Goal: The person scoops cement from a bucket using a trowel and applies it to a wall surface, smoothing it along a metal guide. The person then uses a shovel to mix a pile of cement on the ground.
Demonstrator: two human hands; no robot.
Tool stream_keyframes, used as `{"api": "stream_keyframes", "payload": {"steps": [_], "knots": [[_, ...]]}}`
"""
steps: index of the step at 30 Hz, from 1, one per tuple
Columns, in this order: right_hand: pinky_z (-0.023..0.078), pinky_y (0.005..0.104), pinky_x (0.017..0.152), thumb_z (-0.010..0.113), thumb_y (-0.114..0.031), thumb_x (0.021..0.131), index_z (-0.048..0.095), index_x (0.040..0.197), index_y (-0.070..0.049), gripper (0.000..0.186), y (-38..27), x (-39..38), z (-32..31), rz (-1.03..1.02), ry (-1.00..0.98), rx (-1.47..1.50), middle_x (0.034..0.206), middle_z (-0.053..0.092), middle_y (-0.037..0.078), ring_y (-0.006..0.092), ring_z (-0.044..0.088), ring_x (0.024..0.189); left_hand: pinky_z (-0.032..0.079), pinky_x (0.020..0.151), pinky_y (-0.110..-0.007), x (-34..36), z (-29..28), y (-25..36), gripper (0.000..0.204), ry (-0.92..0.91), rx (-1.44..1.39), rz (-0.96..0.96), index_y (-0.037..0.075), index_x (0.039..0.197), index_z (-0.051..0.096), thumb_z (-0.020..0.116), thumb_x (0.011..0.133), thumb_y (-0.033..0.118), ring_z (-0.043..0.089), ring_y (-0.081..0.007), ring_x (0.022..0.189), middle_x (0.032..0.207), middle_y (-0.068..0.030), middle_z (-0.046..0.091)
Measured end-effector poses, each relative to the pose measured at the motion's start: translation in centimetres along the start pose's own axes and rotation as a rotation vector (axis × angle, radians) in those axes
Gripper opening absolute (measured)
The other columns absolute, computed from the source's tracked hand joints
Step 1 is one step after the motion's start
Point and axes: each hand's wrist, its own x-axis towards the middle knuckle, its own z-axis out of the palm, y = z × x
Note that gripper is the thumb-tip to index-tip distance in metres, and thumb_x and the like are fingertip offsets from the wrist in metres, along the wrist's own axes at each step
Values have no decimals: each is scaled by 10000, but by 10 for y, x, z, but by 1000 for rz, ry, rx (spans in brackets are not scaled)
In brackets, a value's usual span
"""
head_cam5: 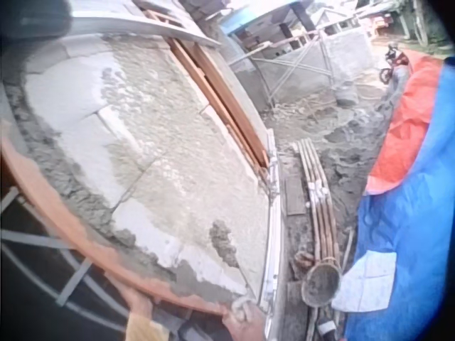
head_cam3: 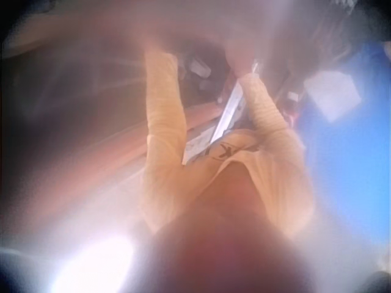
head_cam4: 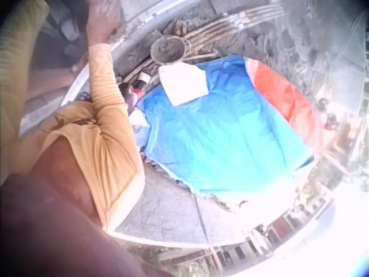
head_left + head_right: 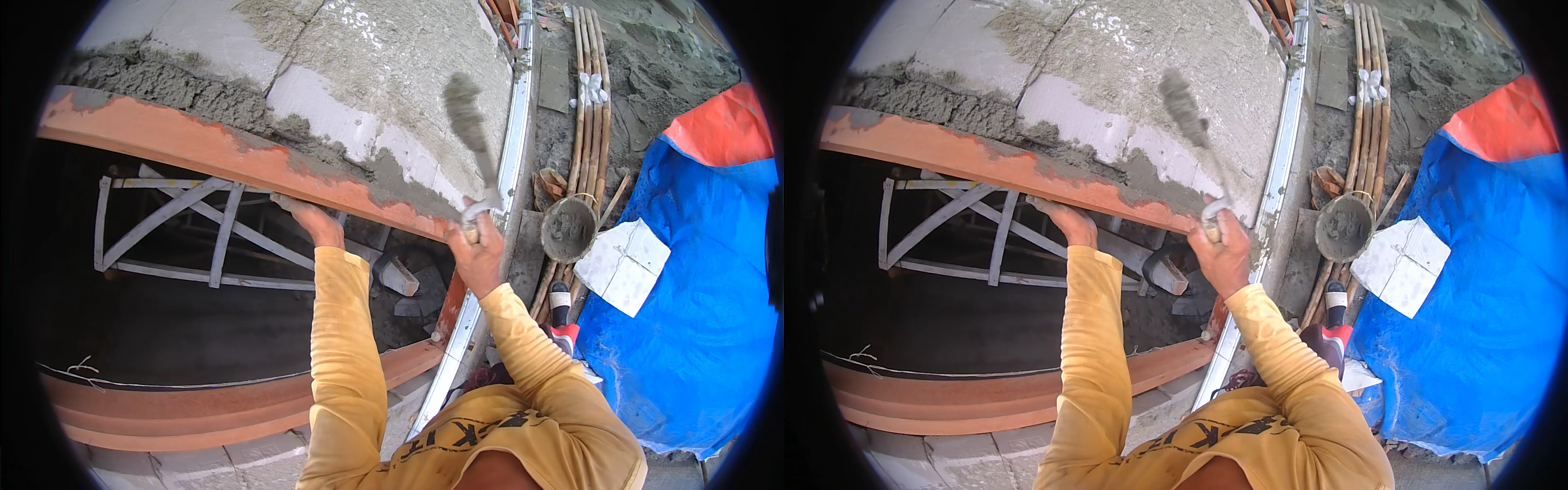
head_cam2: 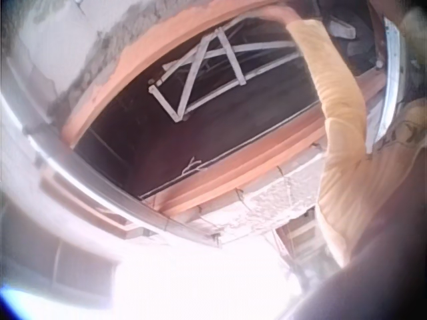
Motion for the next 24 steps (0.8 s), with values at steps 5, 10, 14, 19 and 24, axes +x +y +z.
{"api": "stream_keyframes", "payload": {"steps": [5,10,14,19,24], "knots": [[469,372,708,639,-179,769,561,1018,4,318,25,-42,3,207,-248,15,865,600,217,355,601,790,223,1060,-407,0,-10,1,719,43,-20,-9,102,1407,204,213,900,611,281,-261,1296,1434,-84,252],[468,392,731,595,-252,768,564,1017,19,369,35,76,-75,-11,-735,-507,902,608,223,362,601,817,253,1045,-407,5,-19,1,677,109,-75,-75,133,1401,219,245,905,593,310,-250,1277,1418,-71,277],[481,423,730,610,-306,744,587,1019,-15,401,-11,170,-92,-426,-1191,-956,909,628,162,334,608,829,304,1017,-407,17,-59,-25,619,148,10,-6,137,1378,241,340,911,532,333,-238,1250,1382,-64,308],[505,371,668,581,-193,741,607,902,-26,233,-73,242,-17,-856,-1419,-1279,842,630,123,273,634,749,341,993,-392,17,-62,-50,538,181,-157,-59,134,1359,261,401,926,423,363,-228,1203,1325,-54,343],[513,346,621,545,-136,752,612,820,-38,136,-127,256,57,-1378,-1429,-1276,747,629,101,244,642,679,384,940,-386,6,-60,-55,501,306,-81,-27,131,1341,279,448,922,347,407,-214,1145,1272,-48,384]]}}
